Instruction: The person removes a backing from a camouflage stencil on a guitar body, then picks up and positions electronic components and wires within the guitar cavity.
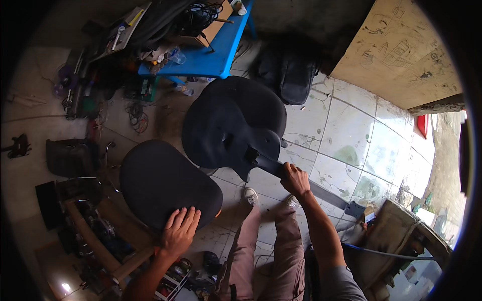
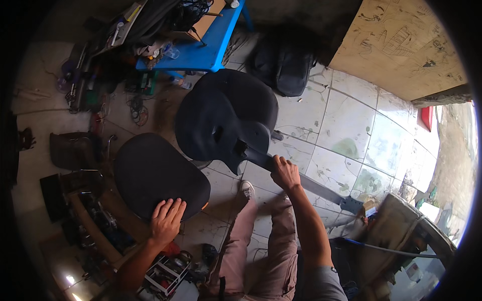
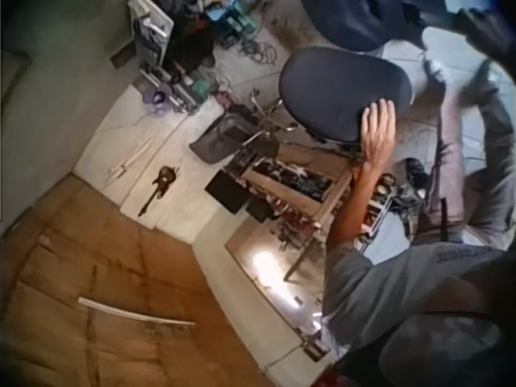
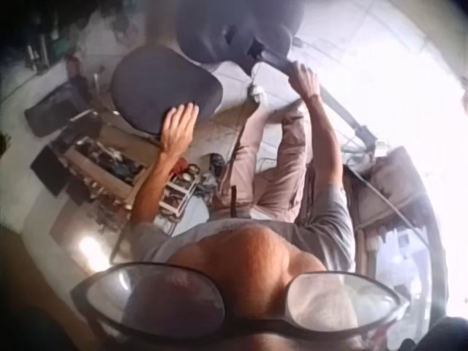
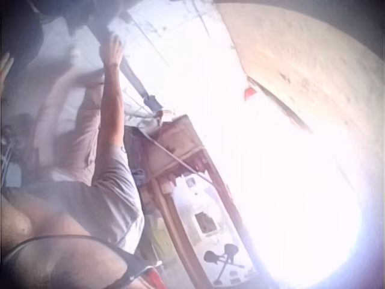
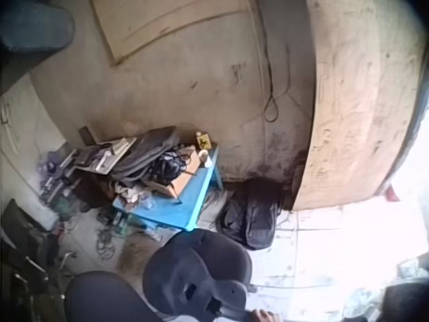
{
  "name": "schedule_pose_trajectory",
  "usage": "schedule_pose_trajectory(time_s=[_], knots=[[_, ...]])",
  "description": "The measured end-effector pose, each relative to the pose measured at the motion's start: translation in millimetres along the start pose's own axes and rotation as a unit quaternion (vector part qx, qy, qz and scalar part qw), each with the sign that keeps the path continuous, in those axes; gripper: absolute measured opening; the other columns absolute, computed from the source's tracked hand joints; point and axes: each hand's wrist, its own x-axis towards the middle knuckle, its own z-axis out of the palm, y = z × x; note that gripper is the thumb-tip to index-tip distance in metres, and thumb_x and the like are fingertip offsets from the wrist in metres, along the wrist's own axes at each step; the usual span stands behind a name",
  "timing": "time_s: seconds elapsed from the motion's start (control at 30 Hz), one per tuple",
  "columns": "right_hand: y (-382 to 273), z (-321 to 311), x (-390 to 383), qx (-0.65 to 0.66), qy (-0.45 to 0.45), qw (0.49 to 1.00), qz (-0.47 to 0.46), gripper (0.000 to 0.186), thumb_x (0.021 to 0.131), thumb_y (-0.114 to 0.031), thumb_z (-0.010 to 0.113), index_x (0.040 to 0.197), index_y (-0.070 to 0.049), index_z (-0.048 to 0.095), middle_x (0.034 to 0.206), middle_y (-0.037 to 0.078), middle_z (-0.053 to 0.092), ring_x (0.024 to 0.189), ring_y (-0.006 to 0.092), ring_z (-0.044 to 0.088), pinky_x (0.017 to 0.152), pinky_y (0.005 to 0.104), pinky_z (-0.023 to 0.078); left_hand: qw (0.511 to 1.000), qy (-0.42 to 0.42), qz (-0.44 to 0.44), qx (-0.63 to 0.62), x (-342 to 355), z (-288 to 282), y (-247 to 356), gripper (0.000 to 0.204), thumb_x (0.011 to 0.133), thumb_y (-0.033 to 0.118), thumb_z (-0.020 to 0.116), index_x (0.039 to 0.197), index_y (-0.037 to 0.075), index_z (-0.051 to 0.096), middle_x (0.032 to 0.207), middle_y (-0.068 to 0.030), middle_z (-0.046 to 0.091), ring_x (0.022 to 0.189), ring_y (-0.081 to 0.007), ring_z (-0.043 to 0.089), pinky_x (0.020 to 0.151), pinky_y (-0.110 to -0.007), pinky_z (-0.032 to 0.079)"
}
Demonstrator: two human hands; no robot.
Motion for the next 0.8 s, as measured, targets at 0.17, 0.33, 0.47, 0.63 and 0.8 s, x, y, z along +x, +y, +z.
schedule_pose_trajectory(time_s=[0.17, 0.33, 0.47, 0.63, 0.8], knots=[[-9, -42, -42, 0.020, 0.012, 1.000, 0.015, 0.030, 0.072, -0.014, 0.069, 0.099, -0.008, 0.057, 0.084, 0.013, 0.069, 0.080, 0.0370, 0.072, 0.065, 0.0493, 0.056, 0.996, 0.025, 0.086, 0.007, -51, 10, -34, 0.038, 0.102, 0.021, 0.056, 0.135, 0.012, 0.072, 0.137, -0.0042, 0.071, 0.126, -0.0249, 0.066, 0.116, -0.042, 0.045], [18, -93, -82, 0.005, 0.036, 0.999, 0.016, 0.027, 0.070, -0.012, 0.072, 0.092, -0.008, 0.058, 0.083, 0.013, 0.069, 0.078, 0.0372, 0.071, 0.061, 0.0496, 0.054, 0.980, 0.024, 0.171, 0.095, -87, 30, -109, 0.036, 0.104, 0.027, 0.056, 0.138, 0.022, 0.068, 0.143, 0.0008, 0.067, 0.131, -0.0218, 0.062, 0.121, -0.047, 0.034], [37, -151, -148, -0.037, 0.021, 0.999, 0.030, 0.027, 0.067, -0.010, 0.074, 0.088, -0.008, 0.058, 0.082, 0.012, 0.068, 0.076, 0.0364, 0.070, 0.062, 0.0483, 0.054, 0.991, -0.036, 0.092, 0.089, -134, 46, -159, 0.055, 0.097, 0.036, 0.069, 0.150, 0.023, 0.057, 0.161, -0.0071, 0.048, 0.147, -0.0254, 0.046, 0.123, -0.059, 0.026], [32, -201, -204, -0.068, -0.028, 0.997, 0.030, 0.029, 0.065, -0.011, 0.076, 0.089, -0.008, 0.060, 0.081, 0.011, 0.068, 0.076, 0.0350, 0.071, 0.062, 0.0476, 0.054, 0.787, 0.273, -0.536, -0.137, -117, 62, -189, 0.083, 0.090, 0.046, 0.082, 0.152, 0.002, 0.049, 0.157, -0.0258, 0.046, 0.144, -0.0373, 0.047, 0.121, -0.053, 0.034], [17, -214, -237, -0.056, -0.055, 0.996, 0.034, 0.032, 0.064, -0.013, 0.078, 0.090, -0.008, 0.061, 0.083, 0.011, 0.068, 0.079, 0.0344, 0.071, 0.064, 0.0490, 0.054, 0.698, 0.303, -0.551, -0.343, -59, 77, -226, 0.077, 0.087, 0.035, 0.089, 0.144, -0.004, 0.054, 0.134, -0.0222, 0.065, 0.122, -0.0327, 0.064, 0.107, -0.042, 0.049]])
